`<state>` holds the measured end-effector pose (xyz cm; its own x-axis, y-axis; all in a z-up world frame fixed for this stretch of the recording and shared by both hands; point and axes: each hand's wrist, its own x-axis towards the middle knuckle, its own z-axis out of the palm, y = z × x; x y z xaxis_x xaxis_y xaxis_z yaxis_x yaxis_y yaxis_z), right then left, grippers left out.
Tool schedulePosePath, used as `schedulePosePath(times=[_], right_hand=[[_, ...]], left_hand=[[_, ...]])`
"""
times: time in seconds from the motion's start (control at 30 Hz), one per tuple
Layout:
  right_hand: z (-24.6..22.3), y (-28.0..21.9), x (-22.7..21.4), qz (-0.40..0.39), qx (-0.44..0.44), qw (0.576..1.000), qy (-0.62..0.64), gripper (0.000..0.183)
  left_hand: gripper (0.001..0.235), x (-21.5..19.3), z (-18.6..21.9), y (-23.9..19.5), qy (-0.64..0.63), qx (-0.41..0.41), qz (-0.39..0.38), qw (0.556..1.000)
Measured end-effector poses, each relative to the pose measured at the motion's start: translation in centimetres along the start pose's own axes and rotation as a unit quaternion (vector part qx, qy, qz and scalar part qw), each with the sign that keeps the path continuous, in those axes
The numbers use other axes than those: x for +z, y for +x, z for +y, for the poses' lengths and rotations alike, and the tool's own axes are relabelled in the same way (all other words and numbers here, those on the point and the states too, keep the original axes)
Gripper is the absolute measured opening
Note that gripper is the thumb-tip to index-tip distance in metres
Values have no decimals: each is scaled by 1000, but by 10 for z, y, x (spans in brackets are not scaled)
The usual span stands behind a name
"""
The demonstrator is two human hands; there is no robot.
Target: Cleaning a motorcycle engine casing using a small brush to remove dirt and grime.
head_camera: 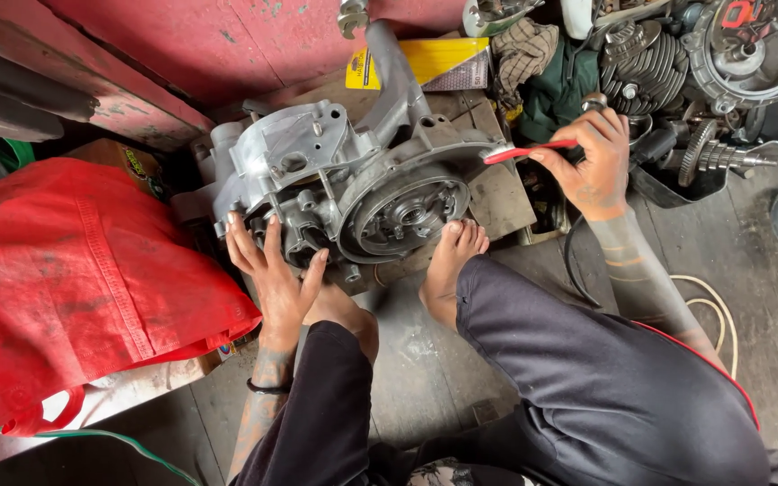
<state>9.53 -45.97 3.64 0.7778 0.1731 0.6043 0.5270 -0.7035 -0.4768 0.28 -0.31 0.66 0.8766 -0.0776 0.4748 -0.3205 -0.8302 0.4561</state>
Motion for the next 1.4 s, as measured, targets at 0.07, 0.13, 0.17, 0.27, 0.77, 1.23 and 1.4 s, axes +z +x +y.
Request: schedulePosePath(times=[0.07,0.13,0.17,0.27,0.77,1.23,1.4], right_hand=[[11,-18,-5,-14,18,1000,-21,38],[18,-38,-5,-21,31,999,-23,37],[22,-47,-4,-27,41,999,-24,37],[29,-68,3,-33,64,997,-23,34],[39,-89,3,-54,54,996,-54,38],[37,-102,6,-85,115,990,-18,35],[9,-125,34,-70,293,947,111,20]], left_hand=[[86,0,0,-1,0,-1,-2,1000],[86,0,-1,-3,-1,-3,-5,1000],[86,0,-2,-3,-1,-4,-5,1000],[85,-1,-1,-2,-7,-2,-5,1000],[86,0,-3,-4,-7,-6,-7,1000],[87,2,-5,-4,2,0,-6,1000],[89,3,-7,-6,2,-1,-12,1000]])
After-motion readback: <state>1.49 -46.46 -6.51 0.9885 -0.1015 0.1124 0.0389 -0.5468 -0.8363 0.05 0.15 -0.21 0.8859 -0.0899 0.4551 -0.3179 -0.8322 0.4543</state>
